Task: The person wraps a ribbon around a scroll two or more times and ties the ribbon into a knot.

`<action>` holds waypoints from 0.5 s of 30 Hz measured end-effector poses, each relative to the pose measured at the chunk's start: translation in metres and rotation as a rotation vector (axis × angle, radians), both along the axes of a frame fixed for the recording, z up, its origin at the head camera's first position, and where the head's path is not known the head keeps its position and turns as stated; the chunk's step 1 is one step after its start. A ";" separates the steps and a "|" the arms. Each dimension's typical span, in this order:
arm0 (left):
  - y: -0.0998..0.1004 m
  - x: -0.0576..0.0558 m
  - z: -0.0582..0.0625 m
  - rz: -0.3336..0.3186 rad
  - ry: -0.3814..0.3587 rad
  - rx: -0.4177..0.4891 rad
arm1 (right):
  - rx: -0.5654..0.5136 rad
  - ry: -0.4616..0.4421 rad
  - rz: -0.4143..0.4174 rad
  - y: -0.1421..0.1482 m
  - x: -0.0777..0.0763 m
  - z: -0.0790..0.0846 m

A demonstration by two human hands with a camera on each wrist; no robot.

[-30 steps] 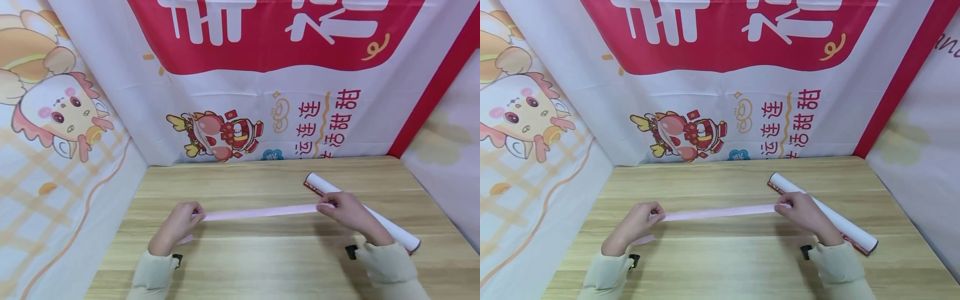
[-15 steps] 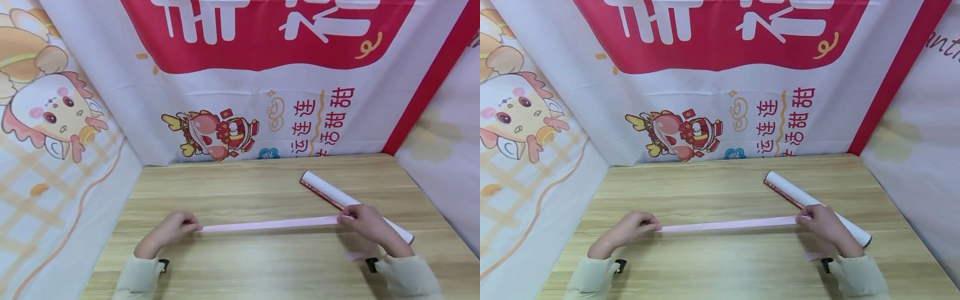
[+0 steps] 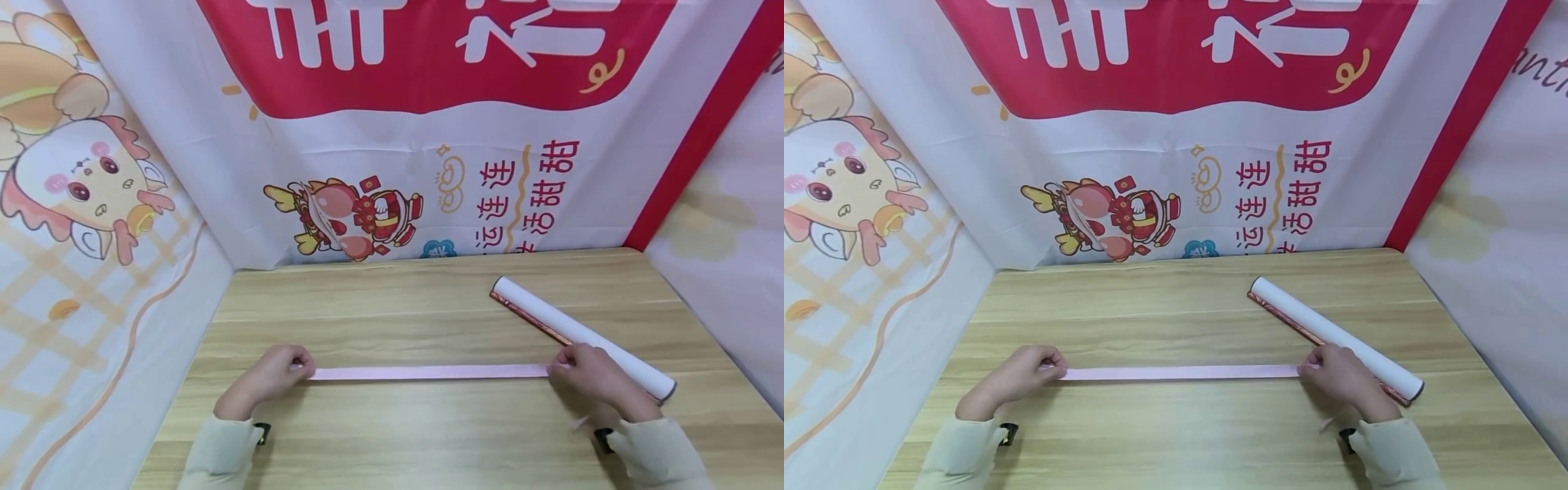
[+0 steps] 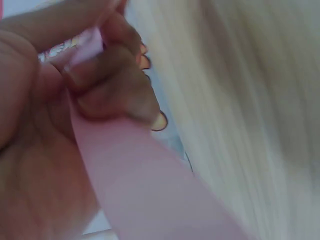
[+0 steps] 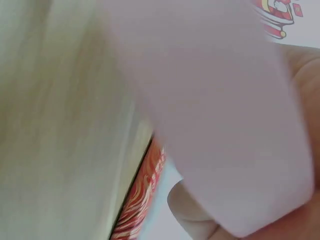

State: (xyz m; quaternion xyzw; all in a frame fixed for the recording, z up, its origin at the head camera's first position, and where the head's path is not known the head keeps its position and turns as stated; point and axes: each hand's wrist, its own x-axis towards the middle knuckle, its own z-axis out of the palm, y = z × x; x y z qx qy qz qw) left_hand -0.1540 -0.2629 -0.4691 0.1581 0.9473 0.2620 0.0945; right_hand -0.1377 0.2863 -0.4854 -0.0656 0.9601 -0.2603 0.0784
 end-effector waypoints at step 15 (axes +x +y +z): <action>0.007 0.000 -0.016 0.055 0.025 -0.054 | 0.024 -0.014 -0.006 0.019 0.009 -0.010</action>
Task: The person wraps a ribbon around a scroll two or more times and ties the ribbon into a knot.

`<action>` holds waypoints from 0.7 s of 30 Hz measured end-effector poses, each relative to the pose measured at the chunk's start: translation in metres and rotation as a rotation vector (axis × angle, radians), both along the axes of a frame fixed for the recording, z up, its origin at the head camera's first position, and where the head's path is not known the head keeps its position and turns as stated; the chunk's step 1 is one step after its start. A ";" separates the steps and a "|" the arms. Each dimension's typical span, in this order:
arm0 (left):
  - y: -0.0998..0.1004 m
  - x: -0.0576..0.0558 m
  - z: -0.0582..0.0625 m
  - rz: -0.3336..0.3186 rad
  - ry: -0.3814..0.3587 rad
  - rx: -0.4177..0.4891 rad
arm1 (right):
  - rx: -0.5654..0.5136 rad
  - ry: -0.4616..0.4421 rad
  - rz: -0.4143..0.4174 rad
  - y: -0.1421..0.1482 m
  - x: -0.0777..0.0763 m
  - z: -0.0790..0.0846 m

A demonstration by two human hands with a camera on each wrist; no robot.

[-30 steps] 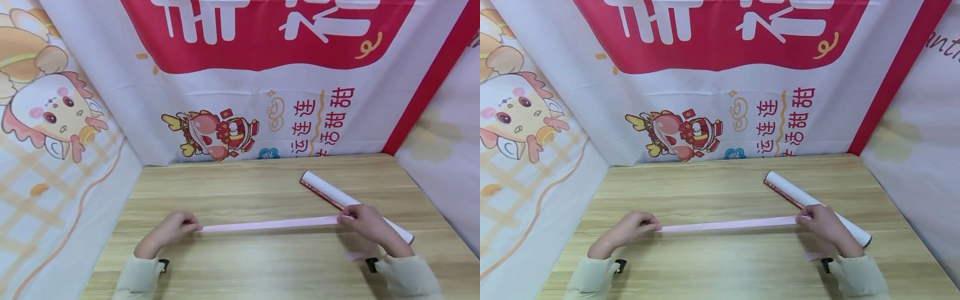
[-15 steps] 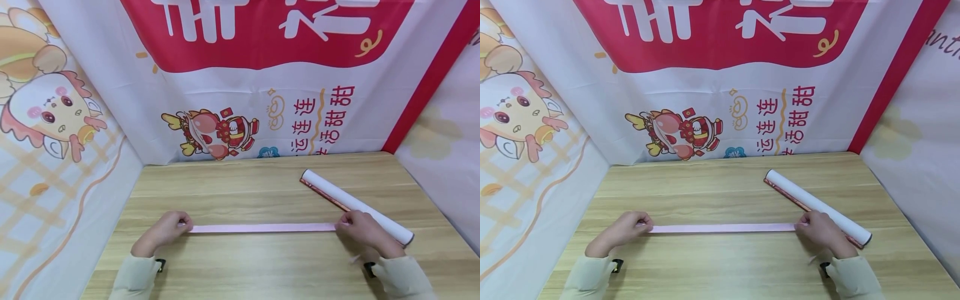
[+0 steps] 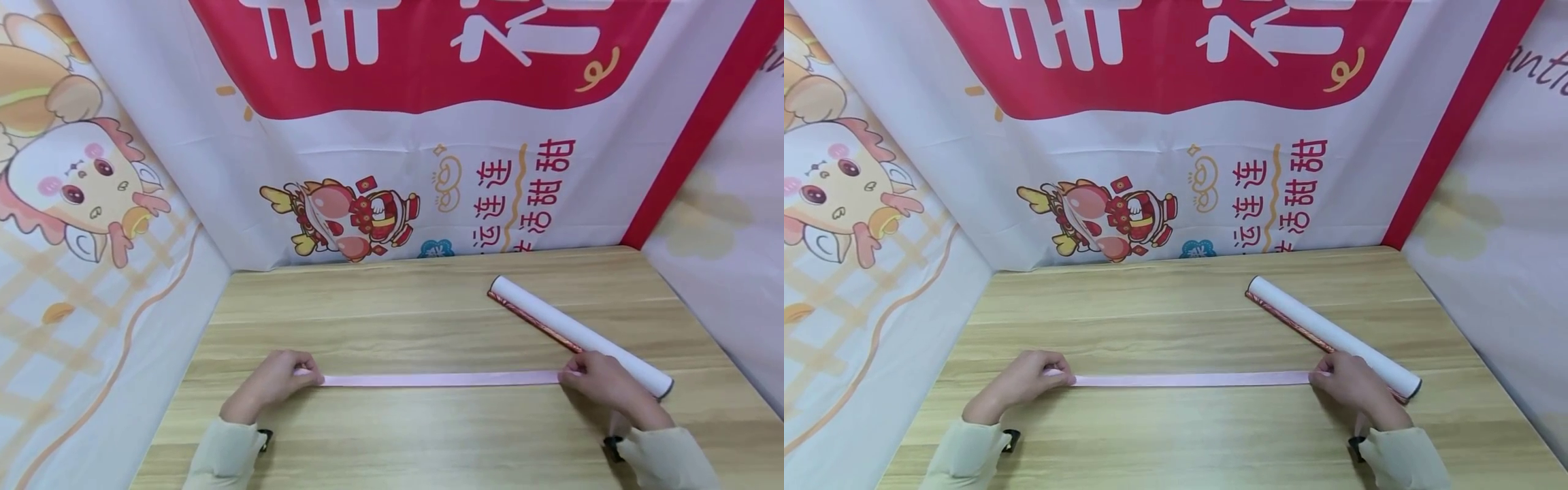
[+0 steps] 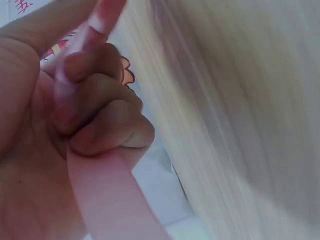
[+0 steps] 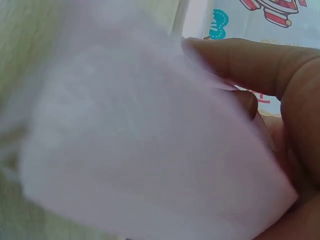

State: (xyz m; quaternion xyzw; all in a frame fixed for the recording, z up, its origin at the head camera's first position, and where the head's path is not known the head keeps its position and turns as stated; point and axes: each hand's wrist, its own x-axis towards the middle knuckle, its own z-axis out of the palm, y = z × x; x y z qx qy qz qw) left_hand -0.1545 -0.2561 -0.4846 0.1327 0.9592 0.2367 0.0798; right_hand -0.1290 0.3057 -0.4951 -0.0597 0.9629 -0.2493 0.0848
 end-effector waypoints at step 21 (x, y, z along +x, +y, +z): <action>-0.015 0.001 -0.005 0.118 0.020 0.081 | -0.008 -0.006 -0.028 0.000 0.007 0.000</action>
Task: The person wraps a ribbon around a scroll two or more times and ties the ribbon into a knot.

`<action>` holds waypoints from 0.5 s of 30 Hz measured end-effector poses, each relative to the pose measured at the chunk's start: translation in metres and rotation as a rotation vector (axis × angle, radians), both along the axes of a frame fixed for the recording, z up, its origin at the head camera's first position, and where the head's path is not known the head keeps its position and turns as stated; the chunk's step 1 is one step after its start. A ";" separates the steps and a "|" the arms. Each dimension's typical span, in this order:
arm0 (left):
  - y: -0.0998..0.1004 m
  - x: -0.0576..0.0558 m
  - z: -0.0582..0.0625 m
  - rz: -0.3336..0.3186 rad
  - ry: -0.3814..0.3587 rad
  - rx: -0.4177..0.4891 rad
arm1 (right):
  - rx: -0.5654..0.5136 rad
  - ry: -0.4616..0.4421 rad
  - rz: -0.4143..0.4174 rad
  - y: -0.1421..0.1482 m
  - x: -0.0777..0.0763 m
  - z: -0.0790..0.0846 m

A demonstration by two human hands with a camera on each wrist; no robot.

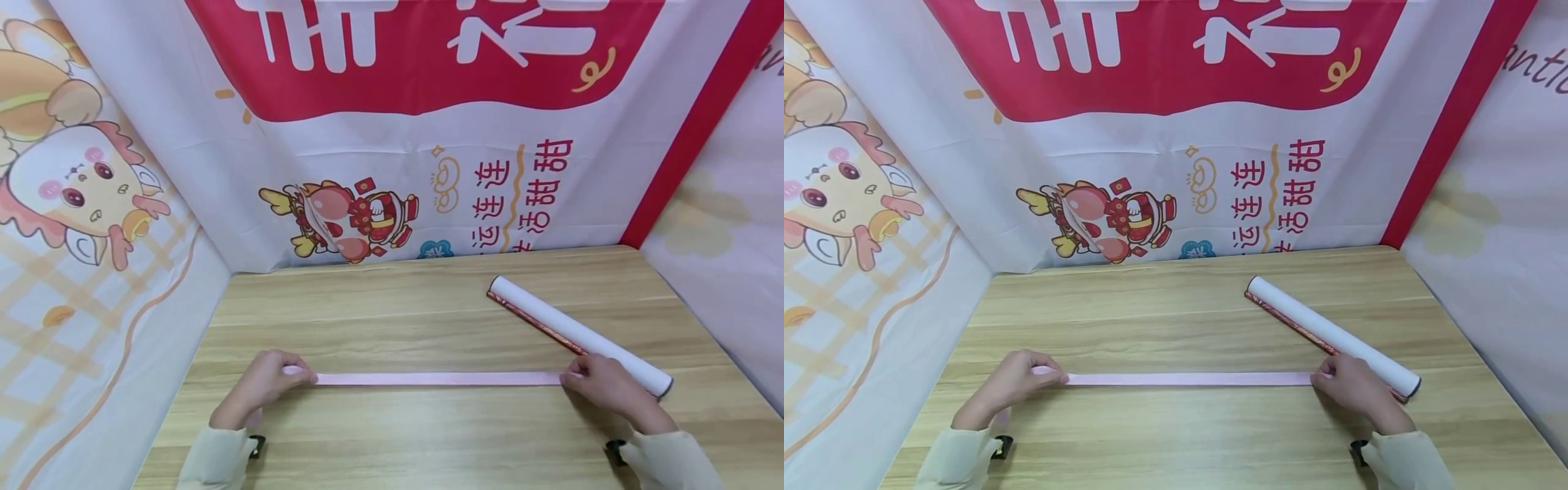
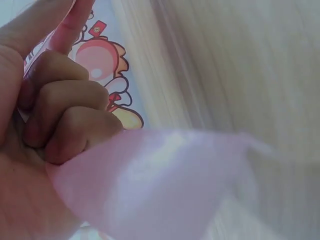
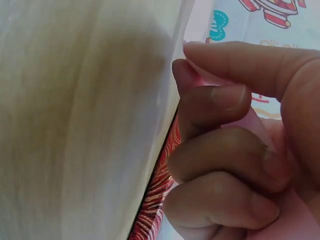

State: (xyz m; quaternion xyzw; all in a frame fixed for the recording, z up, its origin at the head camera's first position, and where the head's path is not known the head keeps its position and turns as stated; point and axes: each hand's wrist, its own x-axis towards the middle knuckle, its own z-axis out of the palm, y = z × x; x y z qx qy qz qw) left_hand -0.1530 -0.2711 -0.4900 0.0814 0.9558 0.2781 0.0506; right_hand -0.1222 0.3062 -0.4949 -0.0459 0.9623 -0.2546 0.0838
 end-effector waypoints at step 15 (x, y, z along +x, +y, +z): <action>0.009 0.000 0.003 0.033 0.092 -0.228 | 0.067 -0.029 -0.034 0.009 0.001 0.001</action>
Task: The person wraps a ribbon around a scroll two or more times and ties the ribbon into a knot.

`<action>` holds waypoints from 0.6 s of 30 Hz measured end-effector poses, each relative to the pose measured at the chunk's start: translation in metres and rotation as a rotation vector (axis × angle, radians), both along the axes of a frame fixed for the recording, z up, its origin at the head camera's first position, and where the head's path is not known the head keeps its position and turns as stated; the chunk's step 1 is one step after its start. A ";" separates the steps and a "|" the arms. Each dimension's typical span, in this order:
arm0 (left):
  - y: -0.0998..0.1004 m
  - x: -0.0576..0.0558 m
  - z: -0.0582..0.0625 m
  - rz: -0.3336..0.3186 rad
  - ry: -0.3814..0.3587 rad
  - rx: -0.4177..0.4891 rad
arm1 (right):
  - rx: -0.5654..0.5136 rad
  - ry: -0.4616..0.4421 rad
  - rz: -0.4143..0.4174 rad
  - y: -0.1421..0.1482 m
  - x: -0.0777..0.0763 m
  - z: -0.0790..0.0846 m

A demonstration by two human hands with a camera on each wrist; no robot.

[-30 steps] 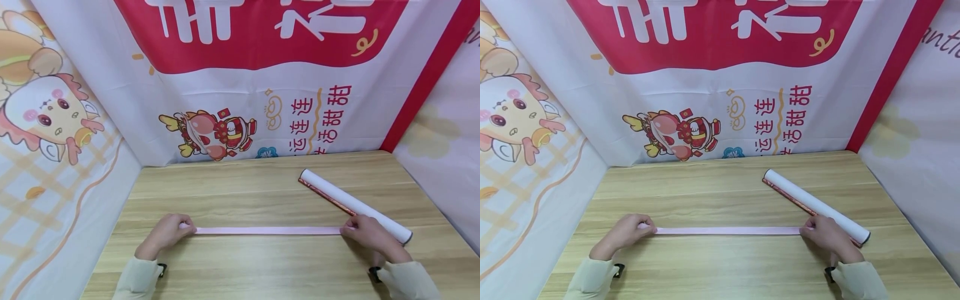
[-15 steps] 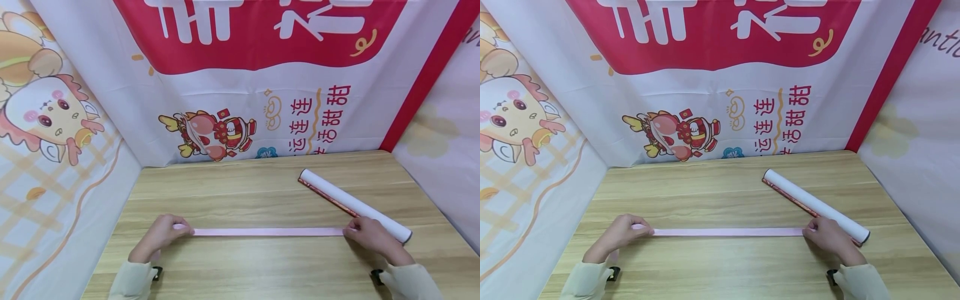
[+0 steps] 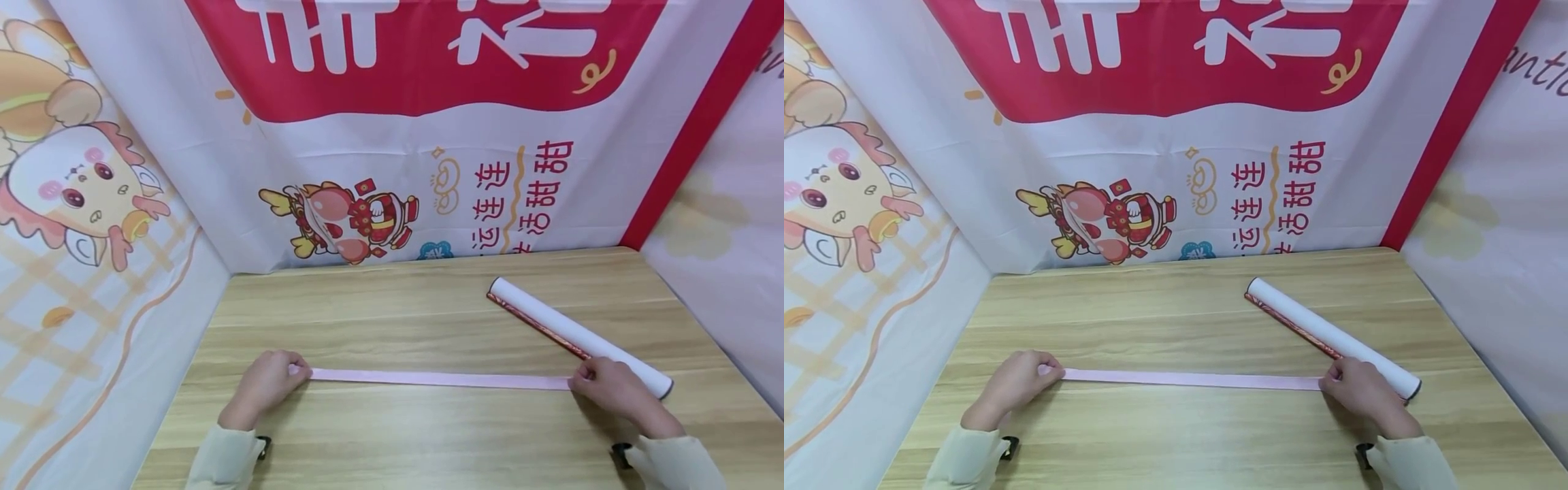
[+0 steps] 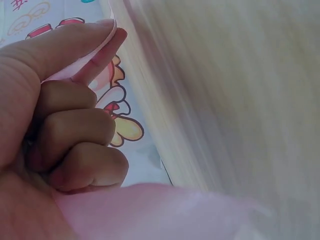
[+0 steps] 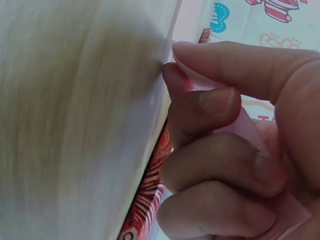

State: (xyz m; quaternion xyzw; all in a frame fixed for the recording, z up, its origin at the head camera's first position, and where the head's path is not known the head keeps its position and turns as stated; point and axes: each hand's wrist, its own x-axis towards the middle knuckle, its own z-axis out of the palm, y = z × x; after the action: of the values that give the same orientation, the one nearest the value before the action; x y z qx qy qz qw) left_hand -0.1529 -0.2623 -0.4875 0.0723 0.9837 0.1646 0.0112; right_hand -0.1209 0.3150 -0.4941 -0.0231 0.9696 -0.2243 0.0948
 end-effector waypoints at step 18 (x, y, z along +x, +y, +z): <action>-0.013 0.007 0.000 0.063 -0.018 -0.001 | 0.028 0.046 -0.024 0.024 0.010 0.007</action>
State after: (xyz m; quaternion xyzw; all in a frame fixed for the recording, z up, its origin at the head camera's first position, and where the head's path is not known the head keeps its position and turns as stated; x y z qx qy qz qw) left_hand -0.1456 -0.2751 -0.4872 0.0397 0.9854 0.1650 0.0150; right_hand -0.1114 0.3389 -0.4867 -0.0153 0.9747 -0.2114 0.0703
